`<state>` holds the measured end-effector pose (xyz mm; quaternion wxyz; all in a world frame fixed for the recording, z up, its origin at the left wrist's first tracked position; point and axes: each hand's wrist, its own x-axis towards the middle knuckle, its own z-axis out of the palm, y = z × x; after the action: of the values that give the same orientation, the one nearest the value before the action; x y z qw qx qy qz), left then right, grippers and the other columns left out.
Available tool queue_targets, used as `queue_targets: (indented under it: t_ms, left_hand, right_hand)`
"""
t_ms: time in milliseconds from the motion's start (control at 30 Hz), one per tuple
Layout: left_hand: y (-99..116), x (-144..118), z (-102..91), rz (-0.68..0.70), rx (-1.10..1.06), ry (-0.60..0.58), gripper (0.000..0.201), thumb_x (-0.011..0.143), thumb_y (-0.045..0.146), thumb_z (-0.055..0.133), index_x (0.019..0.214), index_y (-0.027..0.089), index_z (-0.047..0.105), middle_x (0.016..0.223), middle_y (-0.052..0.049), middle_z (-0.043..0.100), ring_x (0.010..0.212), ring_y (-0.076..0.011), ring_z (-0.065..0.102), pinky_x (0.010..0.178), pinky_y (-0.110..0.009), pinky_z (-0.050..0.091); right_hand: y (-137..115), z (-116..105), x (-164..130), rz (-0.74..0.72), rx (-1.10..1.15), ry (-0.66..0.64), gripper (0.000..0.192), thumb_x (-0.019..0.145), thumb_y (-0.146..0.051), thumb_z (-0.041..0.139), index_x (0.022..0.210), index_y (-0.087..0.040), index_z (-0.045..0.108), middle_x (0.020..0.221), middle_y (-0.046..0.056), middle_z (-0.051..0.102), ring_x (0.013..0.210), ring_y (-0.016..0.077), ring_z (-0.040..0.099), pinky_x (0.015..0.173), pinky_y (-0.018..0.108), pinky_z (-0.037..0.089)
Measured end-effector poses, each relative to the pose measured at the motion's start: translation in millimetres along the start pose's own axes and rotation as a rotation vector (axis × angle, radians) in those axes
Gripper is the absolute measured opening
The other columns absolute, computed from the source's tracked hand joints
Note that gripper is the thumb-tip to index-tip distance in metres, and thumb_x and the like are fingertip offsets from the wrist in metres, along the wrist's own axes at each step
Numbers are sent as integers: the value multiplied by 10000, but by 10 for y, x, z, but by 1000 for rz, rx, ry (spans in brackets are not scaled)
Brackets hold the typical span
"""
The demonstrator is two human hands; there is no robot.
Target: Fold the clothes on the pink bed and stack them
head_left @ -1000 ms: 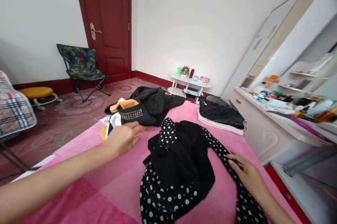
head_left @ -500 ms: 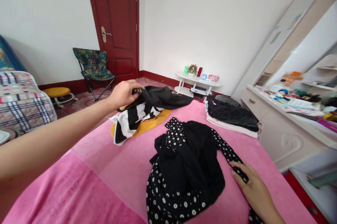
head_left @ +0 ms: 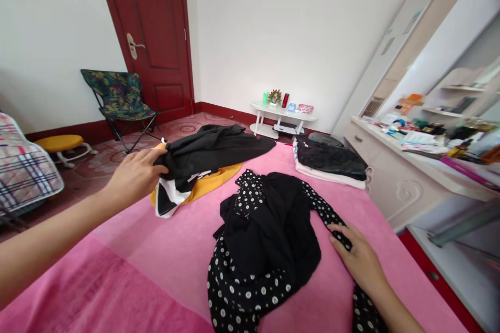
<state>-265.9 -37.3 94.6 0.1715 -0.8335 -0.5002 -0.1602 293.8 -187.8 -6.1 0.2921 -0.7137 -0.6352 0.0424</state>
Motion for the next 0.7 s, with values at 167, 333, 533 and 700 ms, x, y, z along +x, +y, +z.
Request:
queue_targets:
  t_ms: [167, 333, 533, 700]
  left_hand:
    - [1213, 62, -614, 274, -556, -62, 412, 901, 389, 479, 1299, 282, 481, 1355, -59, 419, 1186, -242, 461, 1017, -379, 394]
    - [2056, -39, -764, 622, -621, -243, 681, 762, 525, 644, 1365, 340, 387, 1368, -80, 409, 1146, -299, 483, 906, -413, 458]
    - [1589, 113, -582, 459, -728, -307, 184, 805, 91, 481, 844, 211, 615, 806, -4, 610, 742, -145, 579, 673, -229, 414]
    - [393, 36, -290, 32, -556, -301, 199, 766, 182, 506, 859, 226, 676, 774, -14, 670, 659, -185, 590, 617, -241, 400]
  right_hand:
    - [-68, -7, 10, -20, -50, 5, 304, 840, -414, 482, 1050, -243, 621, 1168, 61, 564, 1110, 240, 515, 980, 424, 397]
    - [-218, -75, -10, -6, -128, -5, 335, 818, -411, 497, 1081, -235, 608, 1143, 66, 575, 1082, 255, 527, 931, 420, 428]
    - [-49, -432, 59, 61, -97, -113, 268, 729, -267, 496, 930, -278, 672, 1020, 2, 671, 978, 223, 614, 886, 362, 462]
    - [199, -686, 328, 175, -162, 54, 313, 621, -214, 504, 869, -229, 694, 1039, 44, 675, 981, 263, 619, 889, 391, 455]
